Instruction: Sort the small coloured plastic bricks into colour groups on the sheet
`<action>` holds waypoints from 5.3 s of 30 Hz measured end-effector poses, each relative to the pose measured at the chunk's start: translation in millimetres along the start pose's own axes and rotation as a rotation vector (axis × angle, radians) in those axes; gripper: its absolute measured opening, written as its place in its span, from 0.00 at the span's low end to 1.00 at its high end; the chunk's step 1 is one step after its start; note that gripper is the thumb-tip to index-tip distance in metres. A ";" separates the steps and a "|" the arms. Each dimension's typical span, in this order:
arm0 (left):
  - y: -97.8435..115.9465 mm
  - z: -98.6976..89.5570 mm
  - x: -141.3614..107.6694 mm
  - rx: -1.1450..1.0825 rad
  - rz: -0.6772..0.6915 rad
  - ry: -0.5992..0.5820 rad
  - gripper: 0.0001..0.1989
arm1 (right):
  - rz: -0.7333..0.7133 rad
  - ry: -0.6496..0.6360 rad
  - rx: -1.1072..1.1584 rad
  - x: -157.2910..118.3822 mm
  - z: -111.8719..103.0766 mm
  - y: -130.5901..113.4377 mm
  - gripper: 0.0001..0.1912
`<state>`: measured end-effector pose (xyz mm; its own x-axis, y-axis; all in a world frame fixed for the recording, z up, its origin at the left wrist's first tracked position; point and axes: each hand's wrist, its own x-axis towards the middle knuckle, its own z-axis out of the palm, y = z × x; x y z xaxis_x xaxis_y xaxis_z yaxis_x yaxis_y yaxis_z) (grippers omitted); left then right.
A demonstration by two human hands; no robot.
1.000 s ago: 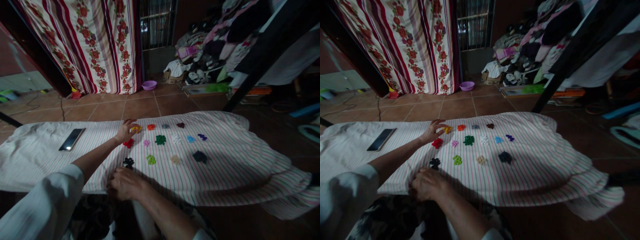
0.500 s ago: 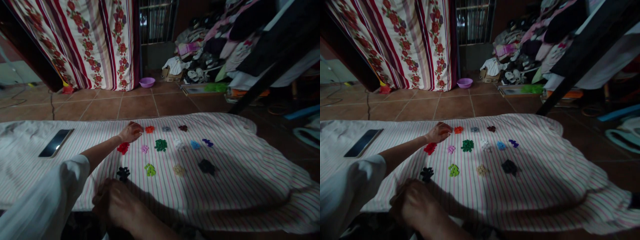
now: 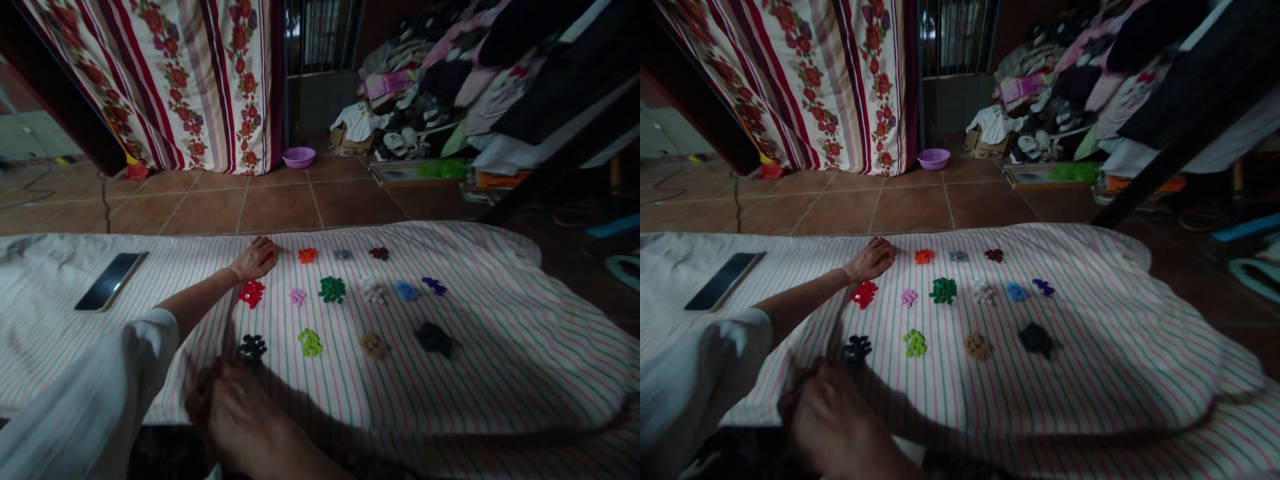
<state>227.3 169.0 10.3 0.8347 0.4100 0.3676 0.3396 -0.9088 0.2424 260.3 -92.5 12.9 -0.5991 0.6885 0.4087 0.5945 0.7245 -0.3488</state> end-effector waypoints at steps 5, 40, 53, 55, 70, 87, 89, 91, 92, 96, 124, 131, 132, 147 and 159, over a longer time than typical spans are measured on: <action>0.6 -2.3 -7.0 -0.021 -0.029 0.011 0.11 | -0.022 -0.001 -0.073 3.1 -9.8 -1.9 0.09; -3.4 -1.2 4.4 -0.280 -0.378 0.112 0.14 | 0.004 0.013 -0.093 5.4 2.3 -7.0 0.07; -5.3 -31.9 -7.0 -0.323 -0.457 -0.028 0.31 | 0.024 0.042 -0.043 7.8 -8.9 -5.5 0.06; -9.5 -32.4 -14.9 -0.212 -0.399 -0.077 0.37 | 0.053 0.045 -0.005 10.8 -10.5 -6.1 0.07; -9.4 -19.0 -29.5 -0.027 -0.270 0.086 0.26 | 0.053 0.015 0.018 17.9 -11.4 -3.9 0.09; -22.5 -11.8 -30.4 0.016 -0.210 0.056 0.22 | 0.039 -0.198 0.151 35.2 -44.2 19.2 0.07; -22.8 -9.7 -31.0 0.028 -0.207 0.079 0.21 | 0.162 -0.093 0.101 34.6 -62.7 33.4 0.09; -21.0 -8.5 -30.3 0.038 -0.212 0.102 0.21 | 0.318 0.058 0.038 29.8 -79.0 49.1 0.12; -19.6 -8.4 -29.3 0.042 -0.218 0.115 0.21 | 0.401 0.142 0.011 26.2 -85.0 57.2 0.13; -14.0 -11.1 -21.8 0.058 -0.181 0.106 0.21 | 0.600 0.332 -0.117 7.4 -94.2 86.4 0.16; -2.8 -26.7 4.5 0.069 -0.276 0.044 0.10 | 0.480 0.664 -0.040 -10.5 -88.1 104.0 0.15; 52.3 -3.5 40.1 0.023 -0.266 -0.010 0.14 | 0.651 0.953 -0.078 -26.1 -104.7 130.5 0.15; 60.9 0.8 45.4 0.045 -0.268 -0.022 0.16 | 0.666 0.966 -0.085 -27.7 -106.6 131.3 0.15; 93.6 35.9 66.3 0.278 -0.396 -0.038 0.18 | 0.679 0.948 -0.089 -31.6 -114.0 128.0 0.15; 77.9 41.0 63.2 0.247 -0.391 0.055 0.13 | 0.684 0.911 -0.012 -28.1 -113.0 126.0 0.15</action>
<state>324.3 121.0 15.6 0.6020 0.7227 0.3396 0.7225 -0.6740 0.1538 412.6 -24.5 52.7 0.4624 0.6545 0.5982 0.6550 0.2027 -0.7279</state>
